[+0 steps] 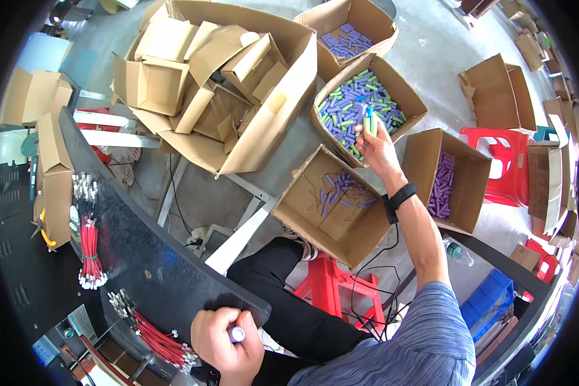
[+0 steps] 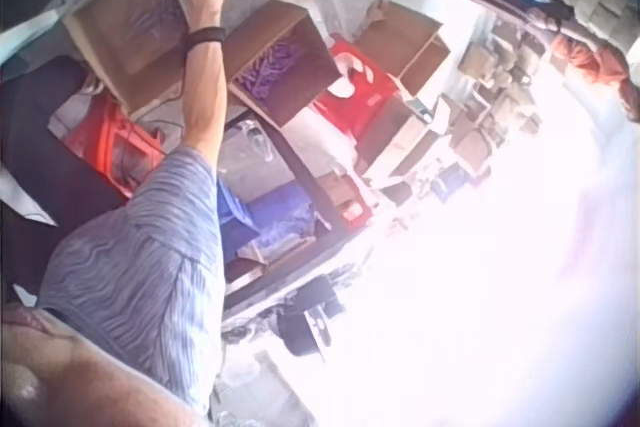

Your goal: Using a spot welding machine to connect wires to cylindrical battery cells and sorting components in a warehouse setting.

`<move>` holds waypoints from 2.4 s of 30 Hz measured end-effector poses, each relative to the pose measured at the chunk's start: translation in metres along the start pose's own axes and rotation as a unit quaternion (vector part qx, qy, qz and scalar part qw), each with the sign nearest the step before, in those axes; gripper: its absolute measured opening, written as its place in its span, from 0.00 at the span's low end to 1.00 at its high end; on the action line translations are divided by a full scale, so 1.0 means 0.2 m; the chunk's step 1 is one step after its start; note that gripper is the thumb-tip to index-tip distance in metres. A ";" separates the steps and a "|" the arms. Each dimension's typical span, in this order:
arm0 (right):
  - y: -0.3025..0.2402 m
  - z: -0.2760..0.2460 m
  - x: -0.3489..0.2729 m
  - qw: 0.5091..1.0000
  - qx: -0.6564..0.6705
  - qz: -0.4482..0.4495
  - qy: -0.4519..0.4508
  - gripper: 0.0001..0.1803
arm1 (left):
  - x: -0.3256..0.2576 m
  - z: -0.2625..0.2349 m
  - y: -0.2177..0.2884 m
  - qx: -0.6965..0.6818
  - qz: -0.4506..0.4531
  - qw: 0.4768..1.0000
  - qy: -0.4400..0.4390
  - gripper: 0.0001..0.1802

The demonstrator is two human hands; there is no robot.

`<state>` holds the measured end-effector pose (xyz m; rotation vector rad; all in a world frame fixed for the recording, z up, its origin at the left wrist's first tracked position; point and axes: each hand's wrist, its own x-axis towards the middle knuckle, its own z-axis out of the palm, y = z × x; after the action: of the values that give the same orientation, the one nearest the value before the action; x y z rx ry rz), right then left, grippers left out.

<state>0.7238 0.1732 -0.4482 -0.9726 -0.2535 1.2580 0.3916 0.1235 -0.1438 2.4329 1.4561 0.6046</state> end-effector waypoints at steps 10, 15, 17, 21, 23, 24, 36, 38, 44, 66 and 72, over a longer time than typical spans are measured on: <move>-0.28 0.19 -0.14 0.996 0.086 -0.017 -0.011 0.15 | -0.04 -0.03 0.01 -0.022 -0.019 0.999 0.031 0.06; -0.27 0.08 -0.02 0.995 0.048 0.003 0.092 0.09 | -0.04 -0.03 0.02 -0.041 -0.009 0.998 0.042 0.05; -0.23 -0.03 0.03 0.989 0.018 0.018 0.148 0.07 | -0.04 -0.04 0.03 -0.054 -0.011 0.997 0.045 0.05; -0.08 -0.10 -0.08 0.982 -0.018 0.038 0.182 0.04 | -0.05 -0.06 0.02 -0.076 -0.006 0.995 0.059 0.06; 0.00 0.00 -0.25 0.976 0.005 0.060 0.209 0.02 | -0.06 -0.06 0.01 -0.079 -0.001 0.995 0.066 0.05; 0.04 -0.03 -0.32 0.976 -0.005 0.103 0.194 0.03 | -0.07 -0.06 0.01 -0.084 0.004 0.994 0.065 0.05; -0.11 0.29 -0.83 0.970 -0.168 0.176 0.004 0.07 | -0.86 0.11 0.04 -0.268 0.032 0.961 -0.054 0.06; -0.12 0.40 -1.08 0.942 -0.296 0.129 -0.086 0.09 | -1.01 0.19 -0.08 -0.281 -0.062 0.957 -0.044 0.05; 0.38 0.78 -1.65 0.883 -0.433 -0.011 -0.183 0.09 | -1.43 0.47 -0.70 -0.253 -0.306 0.915 -0.075 0.10; 0.66 0.87 -1.75 0.703 -0.628 -0.191 -0.273 0.08 | -1.46 0.50 -0.71 -0.377 -0.351 0.857 -0.019 0.21; 0.67 0.87 -1.73 0.688 -0.644 -0.181 -0.283 0.08 | -1.46 0.53 -0.73 -0.376 -0.345 0.860 -0.014 0.20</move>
<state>0.4019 -0.0507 -0.3261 -1.5280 -1.9312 0.8418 0.2052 -0.0647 -0.3624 1.2150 1.5423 0.7560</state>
